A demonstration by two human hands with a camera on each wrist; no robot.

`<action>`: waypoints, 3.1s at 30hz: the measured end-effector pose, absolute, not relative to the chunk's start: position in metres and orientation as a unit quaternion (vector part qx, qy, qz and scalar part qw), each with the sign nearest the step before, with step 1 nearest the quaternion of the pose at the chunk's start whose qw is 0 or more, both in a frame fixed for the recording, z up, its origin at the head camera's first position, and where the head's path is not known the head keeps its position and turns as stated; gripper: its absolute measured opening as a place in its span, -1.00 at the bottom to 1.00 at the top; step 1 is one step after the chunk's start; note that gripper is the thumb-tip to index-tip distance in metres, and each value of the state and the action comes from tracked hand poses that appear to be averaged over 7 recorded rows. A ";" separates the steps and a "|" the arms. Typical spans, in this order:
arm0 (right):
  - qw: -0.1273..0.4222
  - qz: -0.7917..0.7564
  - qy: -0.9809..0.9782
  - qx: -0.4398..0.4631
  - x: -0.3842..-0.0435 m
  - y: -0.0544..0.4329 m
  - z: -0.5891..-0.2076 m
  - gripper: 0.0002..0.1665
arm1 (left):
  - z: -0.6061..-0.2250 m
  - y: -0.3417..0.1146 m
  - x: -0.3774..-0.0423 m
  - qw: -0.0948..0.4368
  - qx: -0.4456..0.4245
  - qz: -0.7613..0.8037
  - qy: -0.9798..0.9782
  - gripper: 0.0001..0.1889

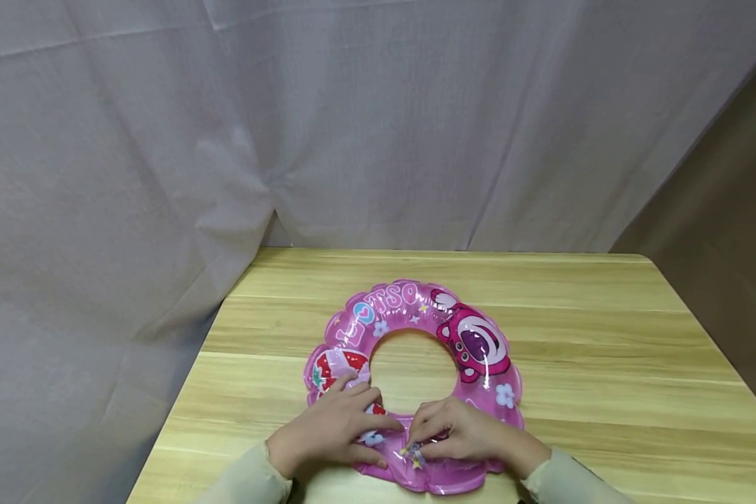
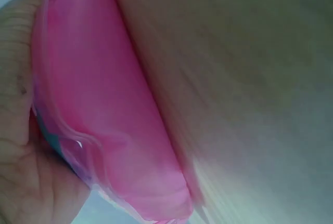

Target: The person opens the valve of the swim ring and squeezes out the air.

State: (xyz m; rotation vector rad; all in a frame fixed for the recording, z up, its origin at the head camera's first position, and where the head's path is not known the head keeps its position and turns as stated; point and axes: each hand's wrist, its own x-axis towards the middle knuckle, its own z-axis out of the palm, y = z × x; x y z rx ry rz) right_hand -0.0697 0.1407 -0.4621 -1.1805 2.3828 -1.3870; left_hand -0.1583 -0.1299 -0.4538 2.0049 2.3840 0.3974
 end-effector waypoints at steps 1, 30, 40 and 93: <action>0.075 -0.463 0.793 -0.388 -0.070 0.140 -0.462 -0.77 | -0.453 -0.129 -0.158 0.000 0.640 0.127 0.758 -0.41; 0.049 -0.485 0.774 -0.404 -0.076 0.142 -0.472 -0.75 | -0.444 -0.115 -0.167 0.097 0.630 0.120 0.761 -0.58; 0.052 -0.484 0.774 -0.405 -0.075 0.142 -0.469 -0.77 | -0.443 -0.114 -0.166 0.103 0.626 0.114 0.765 -0.56; 0.095 -0.547 0.759 -0.341 -0.075 0.142 -0.436 -0.76 | -0.407 -0.107 -0.174 0.205 0.608 0.120 0.758 -0.69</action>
